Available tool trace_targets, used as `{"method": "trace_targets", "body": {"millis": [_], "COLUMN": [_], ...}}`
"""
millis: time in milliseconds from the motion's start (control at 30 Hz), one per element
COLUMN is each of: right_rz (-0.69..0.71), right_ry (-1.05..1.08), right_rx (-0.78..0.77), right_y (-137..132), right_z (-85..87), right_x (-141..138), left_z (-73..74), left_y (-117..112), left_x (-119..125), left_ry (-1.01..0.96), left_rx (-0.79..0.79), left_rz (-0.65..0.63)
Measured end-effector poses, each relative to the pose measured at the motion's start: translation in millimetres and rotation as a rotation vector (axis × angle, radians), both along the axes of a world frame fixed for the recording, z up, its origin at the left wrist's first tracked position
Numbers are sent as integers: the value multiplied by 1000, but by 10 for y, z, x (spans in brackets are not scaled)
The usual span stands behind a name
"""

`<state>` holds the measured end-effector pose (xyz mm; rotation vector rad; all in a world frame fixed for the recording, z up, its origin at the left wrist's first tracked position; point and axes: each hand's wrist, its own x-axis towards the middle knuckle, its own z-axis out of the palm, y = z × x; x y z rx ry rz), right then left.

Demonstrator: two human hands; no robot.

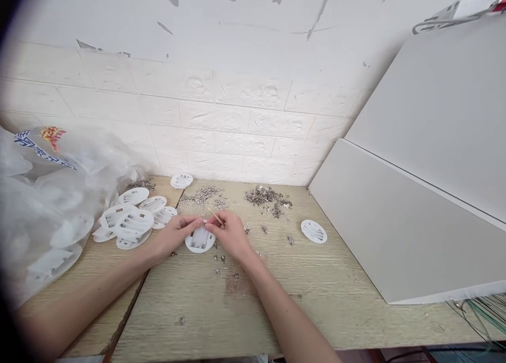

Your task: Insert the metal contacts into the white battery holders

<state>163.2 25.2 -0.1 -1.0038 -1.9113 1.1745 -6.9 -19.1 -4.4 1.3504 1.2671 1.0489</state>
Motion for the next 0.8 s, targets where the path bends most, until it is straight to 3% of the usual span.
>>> {"method": "trace_targets", "body": {"millis": [300,633,800], "right_rz": [-19,-42,-53], "right_ry": [-208,-174,-125], "right_rx": [251,223,110], "right_y": [-13,-15,-10], "right_z": [28,17,-8], "right_x": [20,8,11], "left_z": [-65,-26,14], "left_y": [37,27,4], "left_x": [-27,-10,9], "left_ry": [-9,-6,-1], "left_rx": [-39,-44,-49], "left_rz": [33,39,51]}}
